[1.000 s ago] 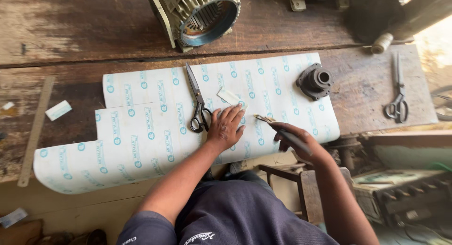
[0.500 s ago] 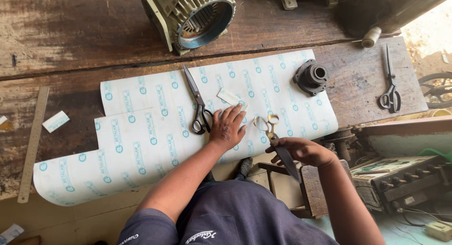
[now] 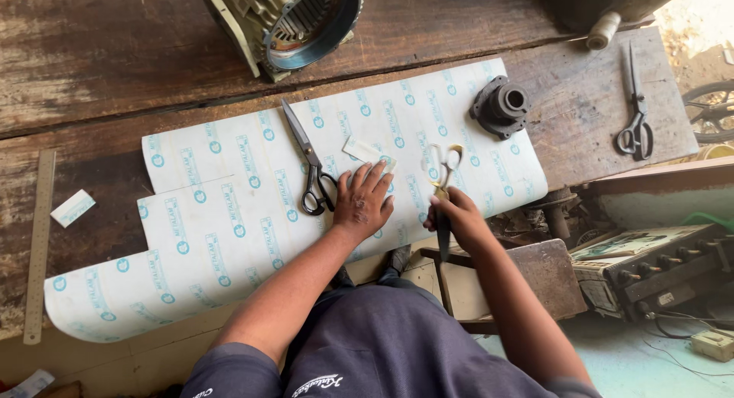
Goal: The person unrolls a strip of masking paper from a roll, measures and cuts a piece with scissors, then presses the cut strip onto the opening of an electric motor housing on the workbench, smoothing it in place by hand.
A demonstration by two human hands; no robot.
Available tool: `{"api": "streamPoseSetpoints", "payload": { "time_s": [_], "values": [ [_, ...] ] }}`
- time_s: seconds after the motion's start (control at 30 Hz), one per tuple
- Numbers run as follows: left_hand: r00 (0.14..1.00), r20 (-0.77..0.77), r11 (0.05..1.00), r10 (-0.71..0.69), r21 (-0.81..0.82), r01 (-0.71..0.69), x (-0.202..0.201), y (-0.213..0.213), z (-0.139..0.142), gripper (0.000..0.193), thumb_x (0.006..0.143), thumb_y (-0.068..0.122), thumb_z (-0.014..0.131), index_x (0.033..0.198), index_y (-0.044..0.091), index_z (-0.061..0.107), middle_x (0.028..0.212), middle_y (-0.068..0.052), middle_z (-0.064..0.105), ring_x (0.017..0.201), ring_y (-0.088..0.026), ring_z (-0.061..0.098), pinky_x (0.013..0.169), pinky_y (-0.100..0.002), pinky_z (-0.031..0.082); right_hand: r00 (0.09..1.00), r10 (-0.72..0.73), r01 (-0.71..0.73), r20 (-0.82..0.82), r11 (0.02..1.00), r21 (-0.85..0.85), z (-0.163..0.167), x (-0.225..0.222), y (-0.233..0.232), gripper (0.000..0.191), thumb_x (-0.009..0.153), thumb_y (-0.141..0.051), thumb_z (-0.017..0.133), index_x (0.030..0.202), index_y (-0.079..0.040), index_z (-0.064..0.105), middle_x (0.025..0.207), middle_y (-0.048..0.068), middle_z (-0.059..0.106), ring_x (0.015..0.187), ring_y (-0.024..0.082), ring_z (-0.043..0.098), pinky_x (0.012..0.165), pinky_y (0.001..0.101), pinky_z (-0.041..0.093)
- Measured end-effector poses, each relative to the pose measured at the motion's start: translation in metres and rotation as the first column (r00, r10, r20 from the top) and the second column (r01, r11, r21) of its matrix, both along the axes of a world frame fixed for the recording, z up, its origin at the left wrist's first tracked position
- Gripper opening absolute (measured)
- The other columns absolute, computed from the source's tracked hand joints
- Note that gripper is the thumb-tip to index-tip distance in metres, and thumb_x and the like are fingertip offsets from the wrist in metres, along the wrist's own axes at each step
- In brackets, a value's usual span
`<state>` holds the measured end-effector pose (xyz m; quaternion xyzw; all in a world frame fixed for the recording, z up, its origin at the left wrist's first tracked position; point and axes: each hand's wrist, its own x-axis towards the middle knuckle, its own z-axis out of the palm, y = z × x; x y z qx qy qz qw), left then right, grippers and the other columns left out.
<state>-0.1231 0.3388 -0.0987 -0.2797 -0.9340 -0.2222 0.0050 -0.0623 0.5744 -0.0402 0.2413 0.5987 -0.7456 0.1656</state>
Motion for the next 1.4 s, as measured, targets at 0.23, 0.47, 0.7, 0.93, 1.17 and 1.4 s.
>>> {"api": "streamPoseSetpoints", "payload": {
  "time_s": [0.23,0.47,0.7,0.93,1.17,1.4],
  "values": [
    [1.0,0.026,1.0,0.014,-0.003,-0.013,-0.001,0.0,0.003,0.05,0.094,0.037,0.058,0.14,0.017,0.057,0.155,-0.014,0.043,0.147,-0.029,0.035,0.118,-0.057,0.022,0.967,0.254,-0.22,0.034,0.752,0.622,0.028,-0.031,0.005,0.037,0.085,-0.034,0.081,0.091,0.0,0.069,0.068,0.002,0.068,0.059,0.013,0.061,0.055,0.0315,0.05],
    [1.0,0.024,1.0,0.016,-0.005,-0.016,-0.001,-0.001,0.0,0.051,0.095,0.039,0.055,0.142,0.018,0.057,0.156,-0.013,0.042,0.147,-0.029,0.035,0.119,-0.057,0.022,0.865,0.495,-0.488,0.075,0.8,0.349,0.02,-0.039,0.026,0.055,0.083,-0.056,0.072,0.107,-0.007,0.069,0.078,-0.003,0.064,0.069,0.01,0.056,0.061,0.0253,0.048],
    [1.0,0.023,1.0,0.013,-0.012,-0.012,-0.001,-0.001,0.0,0.052,0.095,0.04,0.054,0.142,0.02,0.057,0.16,-0.013,0.038,0.147,-0.028,0.036,0.118,-0.057,0.022,0.881,0.424,-0.469,0.21,0.839,0.276,0.002,-0.026,0.02,0.049,0.098,-0.048,0.068,0.097,0.001,0.064,0.075,0.002,0.059,0.065,0.013,0.053,0.059,0.0282,0.045],
    [1.0,0.019,0.998,0.008,-0.062,-0.007,-0.002,0.001,0.0,0.053,0.097,0.042,0.053,0.146,0.023,0.055,0.16,-0.012,0.037,0.147,-0.027,0.034,0.119,-0.056,0.022,0.971,0.211,-0.183,-0.115,0.958,0.22,-0.011,-0.04,0.002,0.026,0.093,-0.028,0.072,0.102,-0.004,0.063,0.075,0.002,0.066,0.065,0.012,0.064,0.061,0.0293,0.054],
    [0.998,0.07,0.997,0.006,-0.071,-0.001,-0.002,0.001,0.001,0.054,0.095,0.041,0.057,0.146,0.026,0.054,0.161,-0.012,0.035,0.147,-0.028,0.032,0.12,-0.056,0.02,0.857,0.51,-0.094,-0.067,0.282,0.955,-0.018,-0.045,-0.021,0.034,0.091,-0.03,0.078,0.11,-0.006,0.066,0.082,0.014,0.071,0.076,0.034,0.068,0.066,0.0435,0.053],
    [0.998,0.063,0.998,0.007,-0.056,-0.003,-0.003,0.0,0.003,0.059,0.091,0.041,0.061,0.147,0.025,0.055,0.161,-0.012,0.034,0.146,-0.027,0.033,0.119,-0.057,0.021,0.856,0.516,-0.083,0.021,0.096,0.992,-0.023,-0.076,-0.038,0.038,0.092,-0.038,0.074,0.107,-0.006,0.06,0.091,0.013,0.072,0.083,0.036,0.071,0.07,0.0474,0.055]
  ]
}}
